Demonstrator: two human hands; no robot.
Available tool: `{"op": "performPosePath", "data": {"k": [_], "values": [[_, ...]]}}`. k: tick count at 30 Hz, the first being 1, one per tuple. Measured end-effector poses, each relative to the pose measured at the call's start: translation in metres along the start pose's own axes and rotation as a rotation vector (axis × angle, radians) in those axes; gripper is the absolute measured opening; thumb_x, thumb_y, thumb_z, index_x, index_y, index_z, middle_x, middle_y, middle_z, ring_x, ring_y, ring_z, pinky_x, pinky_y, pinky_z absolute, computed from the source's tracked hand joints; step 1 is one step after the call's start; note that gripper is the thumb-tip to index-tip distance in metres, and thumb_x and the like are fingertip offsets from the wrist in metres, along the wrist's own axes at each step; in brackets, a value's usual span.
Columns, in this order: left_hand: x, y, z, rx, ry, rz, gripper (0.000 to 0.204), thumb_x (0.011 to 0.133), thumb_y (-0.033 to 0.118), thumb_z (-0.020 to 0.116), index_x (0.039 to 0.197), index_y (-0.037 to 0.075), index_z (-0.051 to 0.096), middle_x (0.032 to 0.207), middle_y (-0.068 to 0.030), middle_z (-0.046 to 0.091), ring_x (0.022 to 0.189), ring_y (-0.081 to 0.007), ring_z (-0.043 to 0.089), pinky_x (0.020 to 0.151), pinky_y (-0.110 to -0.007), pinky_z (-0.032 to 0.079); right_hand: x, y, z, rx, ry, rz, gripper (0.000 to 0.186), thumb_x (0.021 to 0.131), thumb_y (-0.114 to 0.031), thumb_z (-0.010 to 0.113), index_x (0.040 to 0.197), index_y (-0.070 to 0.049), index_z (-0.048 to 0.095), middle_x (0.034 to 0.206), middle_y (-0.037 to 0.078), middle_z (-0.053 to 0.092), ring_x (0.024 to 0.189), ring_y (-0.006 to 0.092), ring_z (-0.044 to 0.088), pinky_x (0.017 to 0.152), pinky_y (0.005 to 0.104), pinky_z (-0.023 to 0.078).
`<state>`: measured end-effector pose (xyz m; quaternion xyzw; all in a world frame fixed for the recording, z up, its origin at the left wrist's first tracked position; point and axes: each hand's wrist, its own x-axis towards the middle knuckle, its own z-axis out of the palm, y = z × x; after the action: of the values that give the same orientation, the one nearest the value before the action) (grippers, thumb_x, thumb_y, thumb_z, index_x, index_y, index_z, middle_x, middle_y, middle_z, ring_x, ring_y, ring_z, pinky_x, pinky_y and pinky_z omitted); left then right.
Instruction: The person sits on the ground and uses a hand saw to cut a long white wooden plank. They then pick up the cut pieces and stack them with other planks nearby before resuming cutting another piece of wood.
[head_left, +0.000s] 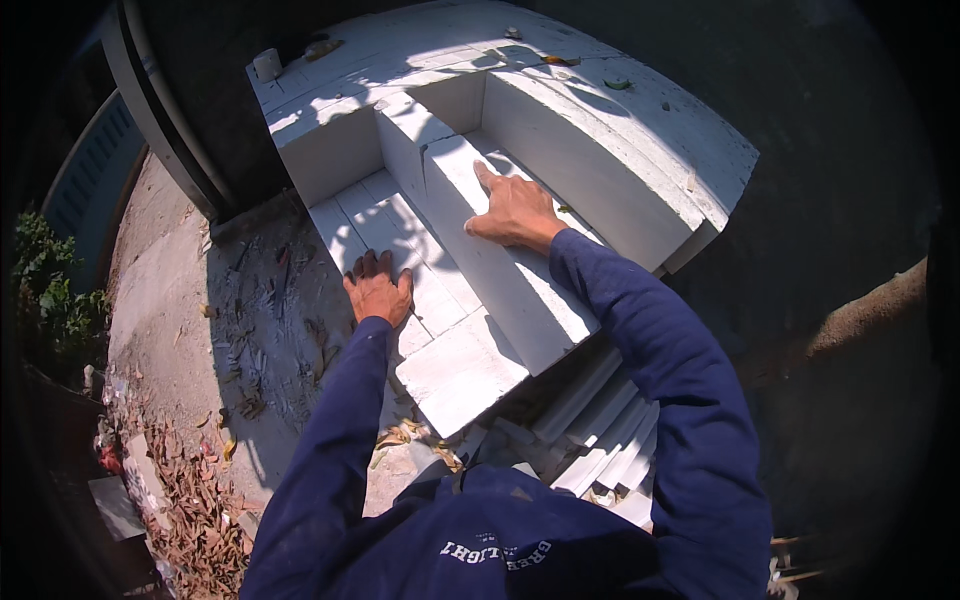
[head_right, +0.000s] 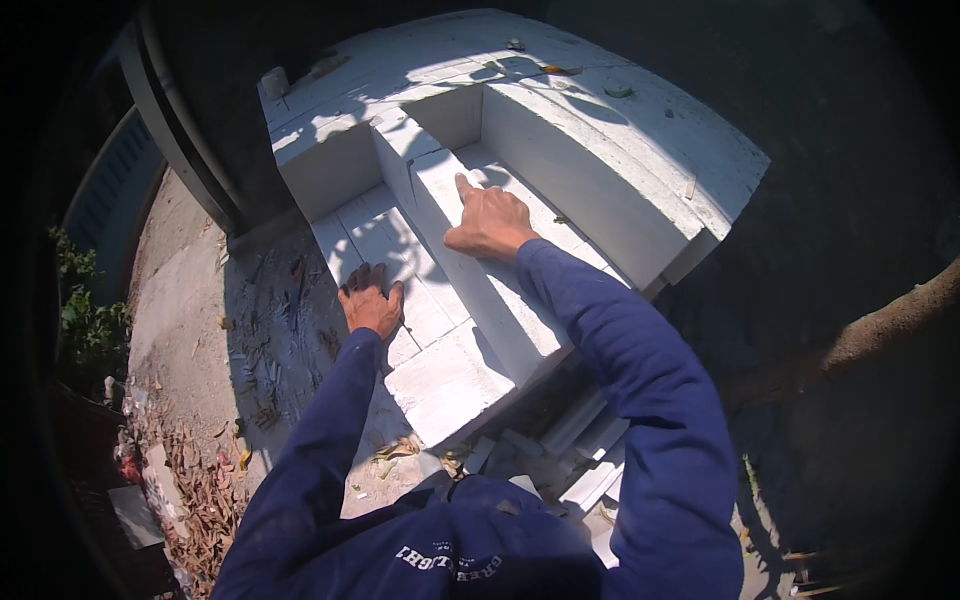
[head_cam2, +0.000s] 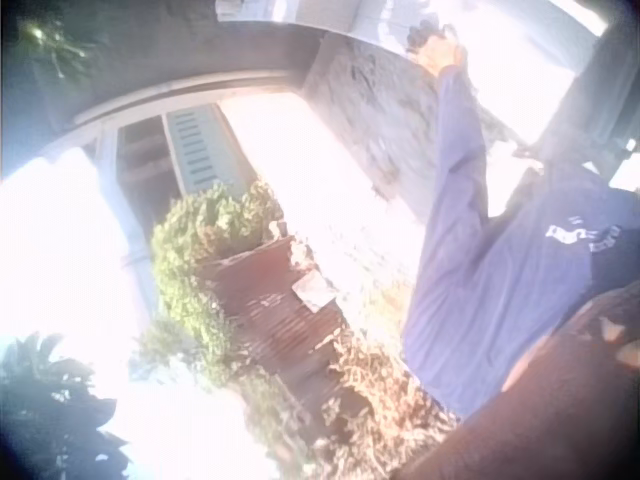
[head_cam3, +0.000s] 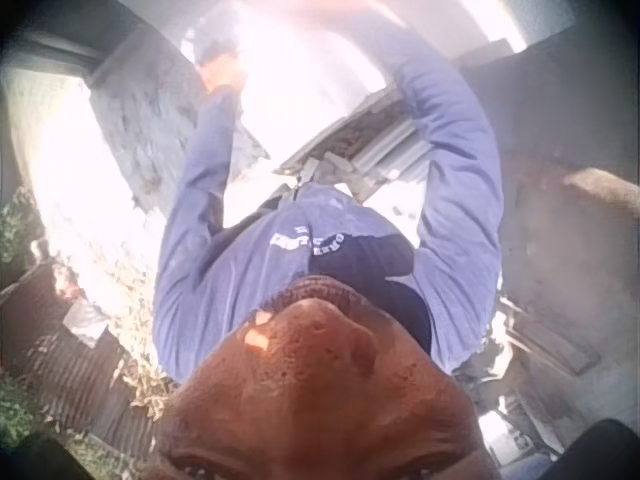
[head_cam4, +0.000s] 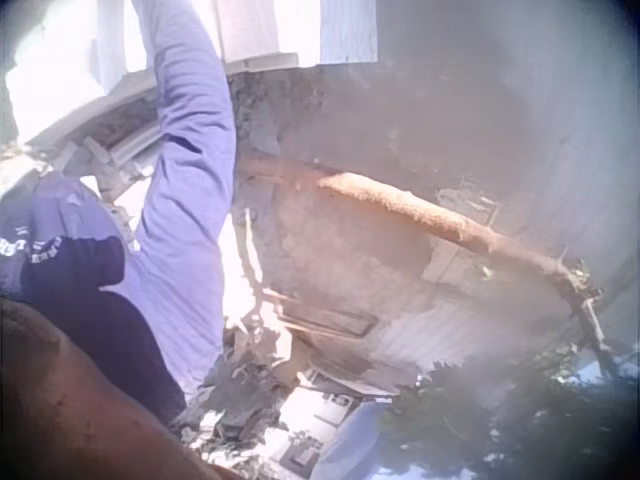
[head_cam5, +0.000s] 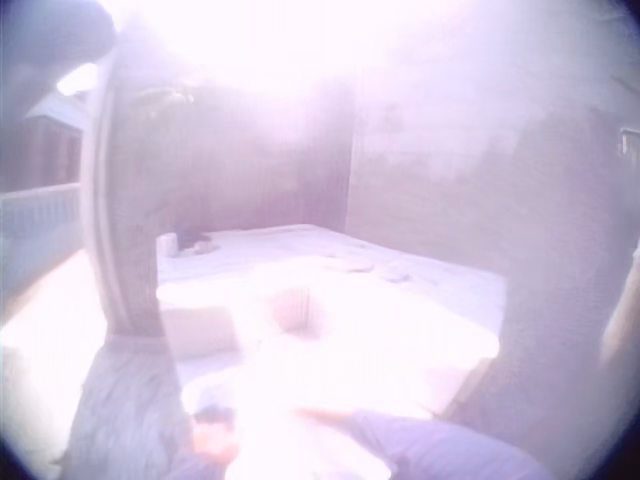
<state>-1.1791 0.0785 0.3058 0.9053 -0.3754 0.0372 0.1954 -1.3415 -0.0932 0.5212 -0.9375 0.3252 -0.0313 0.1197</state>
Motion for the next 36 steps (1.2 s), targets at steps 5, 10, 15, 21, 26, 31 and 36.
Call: {"op": "performPosePath", "data": {"k": [5,10,15,21,26,31,36], "values": [[0.0,0.001,0.006,-0.057,0.042,0.027,0.059,0.092,0.048,0.052,0.14,0.013,0.055,0.148,-0.0165,0.047,0.142,-0.0332,0.036,0.118,-0.055,0.017,0.0,0.021,0.006,0.019,0.107,0.039,0.103,0.061,-0.034,0.075,0.153,-0.006,0.04,0.119,0.025,0.068,0.108,0.0372,0.068,0.095,0.0409,0.054],[0.0,0.003,-0.004,-0.047,0.013,0.015,0.059,0.091,0.046,0.054,0.139,0.013,0.053,0.148,-0.0169,0.046,0.142,-0.0327,0.035,0.119,-0.055,0.019,-0.025,0.03,-0.015,0.136,0.204,0.111,0.108,0.059,-0.033,0.084,0.153,-0.002,0.039,0.134,0.026,0.061,0.119,0.0377,0.063,0.105,0.0389,0.048],[0.0,0.004,-0.004,-0.03,0.018,0.026,0.057,0.091,0.046,0.056,0.137,0.012,0.054,0.15,-0.0167,0.045,0.142,-0.0345,0.037,0.118,-0.057,0.021,-0.052,0.082,-0.061,0.462,0.491,0.146,0.112,0.056,-0.018,0.089,0.148,0.015,0.034,0.13,0.035,0.059,0.117,0.0369,0.064,0.105,0.0364,0.048],[-0.001,0.0,0.001,-0.059,0.048,0.022,0.058,0.091,0.047,0.055,0.137,0.012,0.056,0.149,-0.0168,0.046,0.142,-0.0338,0.037,0.119,-0.054,0.02,-0.06,0.162,-0.143,0.795,0.904,0.202,0.105,0.063,-0.01,0.086,0.149,0.016,0.031,0.116,0.03,0.066,0.092,0.0287,0.071,0.082,0.0348,0.058],[0.003,0.007,0.0,-0.043,0.048,0.028,0.058,0.09,0.045,0.058,0.137,0.012,0.056,0.147,-0.0172,0.048,0.141,-0.0337,0.037,0.119,-0.052,0.019,-0.019,0.3,-0.19,0.966,1.281,0.245,0.1,0.07,-0.002,0.085,0.146,0.022,0.024,0.102,0.021,0.072,0.087,0.0186,0.07,0.09,0.0255,0.052],[0.003,0.009,-0.001,-0.033,0.081,0.03,0.055,0.089,0.042,0.061,0.134,0.011,0.058,0.145,-0.0172,0.049,0.138,-0.0354,0.04,0.118,-0.051,0.022,0.013,0.416,-0.202,1.396,1.489,0.467,0.058,0.067,-0.007,0.086,0.115,0.014,0.061,0.11,0.019,0.068,0.096,0.0269,0.068,0.09,0.0352,0.053],[-0.005,0.003,-0.007,0.01,0.113,0.012,0.051,0.089,0.039,0.064,0.131,0.011,0.058,0.142,-0.0174,0.05,0.134,-0.0373,0.043,0.116,-0.05,0.026,0.037,0.457,-0.173,1.507,1.537,0.771,0.047,0.073,0.003,0.074,0.119,0.0,0.063,0.122,0.013,0.063,0.112,0.0262,0.059,0.096,0.0359,0.048]]}}
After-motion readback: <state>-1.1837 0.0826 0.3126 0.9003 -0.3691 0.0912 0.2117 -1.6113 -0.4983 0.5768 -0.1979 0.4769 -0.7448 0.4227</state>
